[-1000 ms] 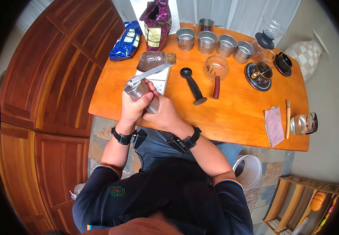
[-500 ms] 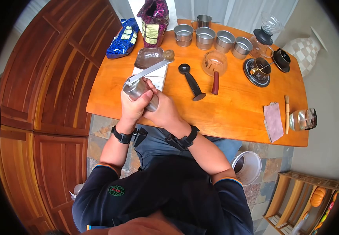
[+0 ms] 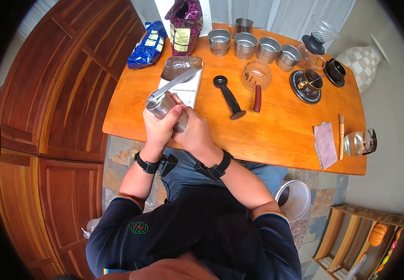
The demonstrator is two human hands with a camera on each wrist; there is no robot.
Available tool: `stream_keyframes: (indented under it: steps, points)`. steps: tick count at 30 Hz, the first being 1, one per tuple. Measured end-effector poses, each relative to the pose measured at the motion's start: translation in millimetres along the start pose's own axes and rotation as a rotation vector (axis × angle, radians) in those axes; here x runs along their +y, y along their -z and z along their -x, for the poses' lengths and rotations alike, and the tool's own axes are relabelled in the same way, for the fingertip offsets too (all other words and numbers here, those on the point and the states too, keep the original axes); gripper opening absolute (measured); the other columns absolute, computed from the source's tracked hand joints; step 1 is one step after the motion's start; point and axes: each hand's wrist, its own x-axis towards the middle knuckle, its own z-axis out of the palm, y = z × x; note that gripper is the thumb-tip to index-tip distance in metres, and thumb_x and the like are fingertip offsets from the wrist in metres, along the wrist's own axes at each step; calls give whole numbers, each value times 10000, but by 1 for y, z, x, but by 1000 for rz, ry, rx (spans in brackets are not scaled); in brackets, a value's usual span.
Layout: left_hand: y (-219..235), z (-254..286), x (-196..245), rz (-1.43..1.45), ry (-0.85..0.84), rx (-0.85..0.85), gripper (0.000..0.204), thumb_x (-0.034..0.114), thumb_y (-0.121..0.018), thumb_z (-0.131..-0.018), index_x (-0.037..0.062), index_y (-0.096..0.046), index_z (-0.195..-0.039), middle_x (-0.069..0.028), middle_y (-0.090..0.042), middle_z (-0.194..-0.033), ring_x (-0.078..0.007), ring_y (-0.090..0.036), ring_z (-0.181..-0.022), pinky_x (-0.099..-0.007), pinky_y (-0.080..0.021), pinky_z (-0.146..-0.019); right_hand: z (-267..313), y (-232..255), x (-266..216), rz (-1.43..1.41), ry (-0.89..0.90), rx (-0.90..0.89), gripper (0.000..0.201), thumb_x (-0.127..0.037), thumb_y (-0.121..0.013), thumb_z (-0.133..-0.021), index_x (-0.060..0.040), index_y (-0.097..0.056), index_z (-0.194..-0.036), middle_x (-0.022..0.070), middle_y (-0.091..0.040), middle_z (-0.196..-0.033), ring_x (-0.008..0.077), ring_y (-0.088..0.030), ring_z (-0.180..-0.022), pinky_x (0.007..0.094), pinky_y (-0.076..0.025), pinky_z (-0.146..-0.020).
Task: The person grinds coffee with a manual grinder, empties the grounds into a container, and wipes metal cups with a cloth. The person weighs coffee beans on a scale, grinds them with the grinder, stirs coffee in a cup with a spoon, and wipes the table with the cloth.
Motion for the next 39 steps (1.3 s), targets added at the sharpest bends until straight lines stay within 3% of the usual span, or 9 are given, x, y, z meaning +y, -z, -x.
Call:
stream_keyframes:
  steps: [7, 14, 17, 19, 20, 21, 23, 29, 39]
  points:
    - [0, 6, -7, -143, -84, 76, 247, 10, -691, -840, -20, -564, -1050, -72, -652, -941, -144, -645, -843, -295, -523, -782, 7, -8, 3, 175, -11, 86, 475, -181, -807, -740, -8, -608, -1134, 262, -695, -940, 458, -677, -866, 495, -555, -733]
    - [8, 2, 3, -147, -52, 7, 306, 0, -685, -839, -4, -549, -1113, -75, -642, -961, -160, -647, -853, -311, -532, -797, 3, -2, 4, 200, -49, -1, 541, -214, -833, -738, 0, -577, -1165, 277, -684, -998, 449, -676, -939, 493, -552, -771]
    - [16, 0, 15, 162, 123, -102, 294, 2, -720, -791, 5, -583, -1051, -57, -651, -911, -139, -636, -848, -298, -525, -781, -1, 18, 5, -95, 90, -201, 625, -268, -858, -758, 2, -542, -1225, 217, -689, -1045, 370, -701, -950, 433, -550, -832]
    - [18, 0, 19, 392, 182, -292, 341, 5, -711, -795, 3, -560, -1101, -76, -650, -941, -167, -647, -865, -321, -539, -791, -9, 35, -9, -378, -118, -626, 1074, -256, -874, -774, 24, -199, -1560, 134, -535, -1396, 216, -538, -1262, 339, -435, -1063]
    - [22, 0, 18, 356, 217, -340, 368, 17, -716, -797, 2, -549, -1125, -88, -650, -963, -187, -655, -877, -336, -546, -797, -7, 31, -6, -435, -63, -538, 637, -258, -867, -771, -10, -536, -1256, 60, -633, -1060, 180, -620, -970, 336, -517, -889]
    - [21, 0, 20, 353, 219, -346, 368, 17, -716, -797, 2, -549, -1125, -88, -650, -963, -187, -655, -877, -336, -546, -797, -8, 32, -7, -438, -62, -532, 637, -258, -867, -771, -10, -536, -1256, 60, -633, -1060, 180, -620, -970, 336, -517, -889]
    - [17, 1, 25, 316, 239, -342, 375, 22, -718, -801, 3, -551, -1136, -87, -650, -962, -188, -657, -876, -335, -543, -804, -11, 36, -11, -519, -400, -732, 586, -217, -847, -765, 5, -556, -1223, 70, -641, -1079, 176, -621, -1004, 333, -512, -897]
    - [17, 2, 11, 382, 249, -292, 378, 33, -715, -813, 3, -552, -1152, -96, -648, -973, -204, -662, -859, -348, -545, -785, -6, 18, 5, -349, -41, -509, 658, -176, -830, -753, -12, -531, -1316, 97, -648, -1142, 184, -630, -1022, 339, -515, -894]
    - [5, 6, 12, 316, 155, -258, 374, 26, -715, -822, -11, -537, -1148, -109, -634, -945, -220, -658, -818, -366, -541, -757, 4, 20, -6, -293, -76, -360, 744, -206, -852, -732, 28, -501, -1344, 133, -666, -1160, 187, -640, -1074, 343, -500, -942]
